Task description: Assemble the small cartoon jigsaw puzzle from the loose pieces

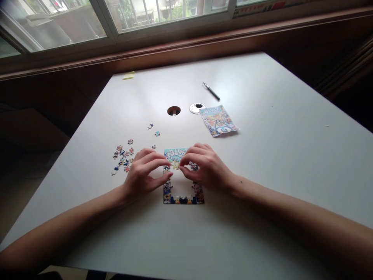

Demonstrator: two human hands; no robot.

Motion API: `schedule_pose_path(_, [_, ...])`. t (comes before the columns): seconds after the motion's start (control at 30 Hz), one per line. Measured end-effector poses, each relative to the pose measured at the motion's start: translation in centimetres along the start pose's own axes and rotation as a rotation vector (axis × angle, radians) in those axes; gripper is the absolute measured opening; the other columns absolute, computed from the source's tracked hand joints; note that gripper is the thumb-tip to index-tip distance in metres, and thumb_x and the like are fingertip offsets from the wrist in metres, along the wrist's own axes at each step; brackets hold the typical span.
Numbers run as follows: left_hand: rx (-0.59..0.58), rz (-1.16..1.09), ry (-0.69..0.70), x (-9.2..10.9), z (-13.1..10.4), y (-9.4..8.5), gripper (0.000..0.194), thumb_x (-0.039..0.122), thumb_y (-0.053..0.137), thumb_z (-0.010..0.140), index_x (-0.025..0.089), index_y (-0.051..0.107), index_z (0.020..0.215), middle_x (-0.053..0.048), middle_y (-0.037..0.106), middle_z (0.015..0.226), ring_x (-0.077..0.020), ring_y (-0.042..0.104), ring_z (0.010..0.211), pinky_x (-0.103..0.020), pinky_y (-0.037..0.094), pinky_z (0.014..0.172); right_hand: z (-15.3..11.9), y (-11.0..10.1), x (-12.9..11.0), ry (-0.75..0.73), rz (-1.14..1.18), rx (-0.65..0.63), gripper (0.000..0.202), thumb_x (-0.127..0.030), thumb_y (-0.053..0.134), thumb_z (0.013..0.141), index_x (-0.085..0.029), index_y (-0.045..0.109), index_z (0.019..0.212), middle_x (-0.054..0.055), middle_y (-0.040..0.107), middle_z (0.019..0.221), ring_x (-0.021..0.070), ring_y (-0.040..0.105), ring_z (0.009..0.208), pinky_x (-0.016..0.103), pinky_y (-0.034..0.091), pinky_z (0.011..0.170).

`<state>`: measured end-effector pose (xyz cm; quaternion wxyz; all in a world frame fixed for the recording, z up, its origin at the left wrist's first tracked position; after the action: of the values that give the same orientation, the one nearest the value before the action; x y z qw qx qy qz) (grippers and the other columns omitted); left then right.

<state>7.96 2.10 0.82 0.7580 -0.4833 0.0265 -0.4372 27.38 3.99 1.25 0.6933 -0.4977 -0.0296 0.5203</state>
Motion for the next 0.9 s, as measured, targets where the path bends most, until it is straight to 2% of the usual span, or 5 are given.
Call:
schedule_pose_path(0.07, [-0.003,0.010,0.020,0.0,0.0,0.1,0.019,0.038,0.073,0.083,0.023,0.071,0.094,-0.002,0.074,0.093,-0.0212,0.059,0.093,-0.038,0.045,0.086,0.1,-0.1,-0.6,-0.016,0.018,0.013,0.004,-0.017,0.067,0.084,-0.020,0.066,0.081,0.003,0.068,0.077,0.0174,0.057,0.074,0.035,0.045,0.074])
schedule_pose_path(0.23, [-0.017,-0.010,0.022,-0.1,0.1,0.1,0.013,0.035,0.070,0.086,0.023,0.071,0.091,0.000,0.075,0.091,-0.0188,0.061,0.089,-0.036,0.043,0.084,0.1,0.1,-1.5,-0.084,0.019,-0.001,0.005,-0.018,0.068,0.085,-0.020,0.065,0.082,0.003,0.067,0.076,0.0170,0.057,0.073,0.034,0.045,0.072])
schedule_pose_path(0.43, [-0.038,-0.043,-0.001,-0.2,0.1,0.0,0.012,0.034,0.069,0.086,0.022,0.071,0.091,-0.002,0.075,0.090,-0.0185,0.062,0.087,-0.035,0.042,0.083,-0.3,0.3,-1.4,-0.132,0.001,-0.005,0.004,-0.017,0.068,0.085,-0.020,0.065,0.086,0.003,0.067,0.078,0.0168,0.057,0.074,0.034,0.045,0.073])
schedule_pose_path(0.63, [-0.089,-0.062,0.011,-0.4,0.0,0.1,0.010,0.033,0.068,0.087,0.024,0.071,0.090,0.000,0.075,0.092,-0.0178,0.063,0.088,-0.036,0.041,0.085,-0.7,0.6,-1.0,-0.192,0.088,-0.057,0.009,-0.016,0.068,0.085,-0.020,0.065,0.092,0.004,0.067,0.083,0.0166,0.058,0.079,0.034,0.047,0.075])
schedule_pose_path(0.9, [-0.118,-0.071,0.019,-0.4,0.0,0.2,0.008,0.030,0.066,0.088,0.026,0.070,0.093,0.001,0.075,0.093,-0.0173,0.063,0.089,-0.035,0.040,0.085,-0.3,0.4,-0.4,-0.107,0.104,-0.066,0.012,-0.020,0.067,0.086,-0.020,0.067,0.098,0.006,0.068,0.085,0.0178,0.059,0.078,0.033,0.049,0.073])
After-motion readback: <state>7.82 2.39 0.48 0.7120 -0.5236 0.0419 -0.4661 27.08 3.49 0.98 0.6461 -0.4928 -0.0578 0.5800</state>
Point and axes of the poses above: each hand's wrist, its own z-axis towards the middle knuckle, its own y-axis out of the palm, x = y × z, the point moved 4 cm from there along z, towards the middle knuckle
